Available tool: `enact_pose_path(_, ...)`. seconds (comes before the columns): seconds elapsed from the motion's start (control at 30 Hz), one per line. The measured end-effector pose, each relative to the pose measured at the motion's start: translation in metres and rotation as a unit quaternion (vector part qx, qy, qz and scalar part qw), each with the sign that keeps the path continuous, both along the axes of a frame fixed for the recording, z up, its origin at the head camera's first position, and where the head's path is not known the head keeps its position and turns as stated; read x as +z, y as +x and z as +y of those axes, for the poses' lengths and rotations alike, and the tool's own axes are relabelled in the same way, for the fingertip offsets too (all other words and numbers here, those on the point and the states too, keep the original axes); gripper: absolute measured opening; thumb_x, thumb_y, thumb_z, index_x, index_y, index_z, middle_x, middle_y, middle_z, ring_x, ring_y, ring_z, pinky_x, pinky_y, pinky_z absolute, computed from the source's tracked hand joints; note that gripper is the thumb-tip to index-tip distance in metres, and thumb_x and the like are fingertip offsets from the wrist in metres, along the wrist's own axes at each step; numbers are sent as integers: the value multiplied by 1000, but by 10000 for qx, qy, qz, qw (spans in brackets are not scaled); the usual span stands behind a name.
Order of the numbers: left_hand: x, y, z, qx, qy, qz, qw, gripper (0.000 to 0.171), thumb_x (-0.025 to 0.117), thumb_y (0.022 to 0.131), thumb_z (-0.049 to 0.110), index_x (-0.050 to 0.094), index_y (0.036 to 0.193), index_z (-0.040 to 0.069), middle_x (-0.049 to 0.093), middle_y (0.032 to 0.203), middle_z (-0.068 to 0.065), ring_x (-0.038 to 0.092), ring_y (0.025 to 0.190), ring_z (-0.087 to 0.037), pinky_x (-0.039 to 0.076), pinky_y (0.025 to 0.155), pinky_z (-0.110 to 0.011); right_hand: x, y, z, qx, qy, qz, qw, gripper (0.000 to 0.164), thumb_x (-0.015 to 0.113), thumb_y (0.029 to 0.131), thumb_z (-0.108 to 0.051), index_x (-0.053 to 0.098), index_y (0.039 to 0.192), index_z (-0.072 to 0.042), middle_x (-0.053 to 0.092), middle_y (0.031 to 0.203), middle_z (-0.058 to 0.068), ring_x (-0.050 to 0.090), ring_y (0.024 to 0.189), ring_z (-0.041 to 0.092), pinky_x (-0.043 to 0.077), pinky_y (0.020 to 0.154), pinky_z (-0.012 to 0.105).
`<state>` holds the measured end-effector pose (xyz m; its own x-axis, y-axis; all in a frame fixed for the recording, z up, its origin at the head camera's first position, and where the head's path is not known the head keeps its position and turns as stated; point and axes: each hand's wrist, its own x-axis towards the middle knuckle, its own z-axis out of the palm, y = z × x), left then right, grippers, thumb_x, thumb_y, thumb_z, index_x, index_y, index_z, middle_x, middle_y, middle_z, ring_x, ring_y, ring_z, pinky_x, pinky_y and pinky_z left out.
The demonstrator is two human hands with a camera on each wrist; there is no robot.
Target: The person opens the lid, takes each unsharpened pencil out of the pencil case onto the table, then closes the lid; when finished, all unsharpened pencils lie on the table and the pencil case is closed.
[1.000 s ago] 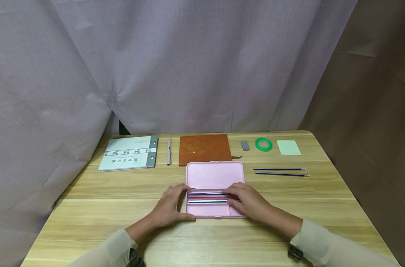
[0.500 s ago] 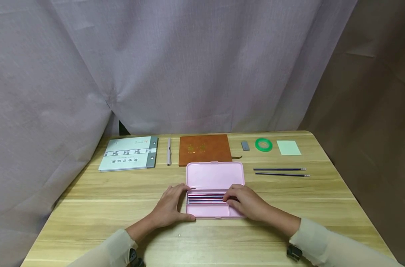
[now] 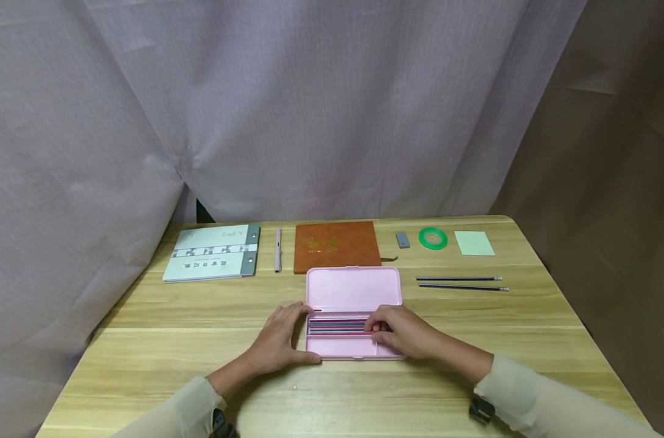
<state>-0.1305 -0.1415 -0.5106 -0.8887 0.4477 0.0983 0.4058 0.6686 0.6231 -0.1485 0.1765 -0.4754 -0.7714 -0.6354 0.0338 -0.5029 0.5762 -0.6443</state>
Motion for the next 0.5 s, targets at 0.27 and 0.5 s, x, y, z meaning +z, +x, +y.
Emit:
enact_pose_path(0.27,1,0,0,-2,10,-47,10000,92,92,66,57,52,139,17,53,147,-3,42,143,-28,17,125,-60,-1,-1,0,7,-136,-155,9998,13,73,91,-1,72,96,-13,62,84,-12,56,80,0,53,75,27)
enact_pose_path(0.5,1,1,0,-14,-6,-28,10000,91,92,66,57,52,138,18,52,148,-3,42,144,-28,17,125,-61,-1,-1,0,71,-251,-185,9995,13,69,93,0,73,99,-12,64,87,-10,57,82,0,53,76,24)
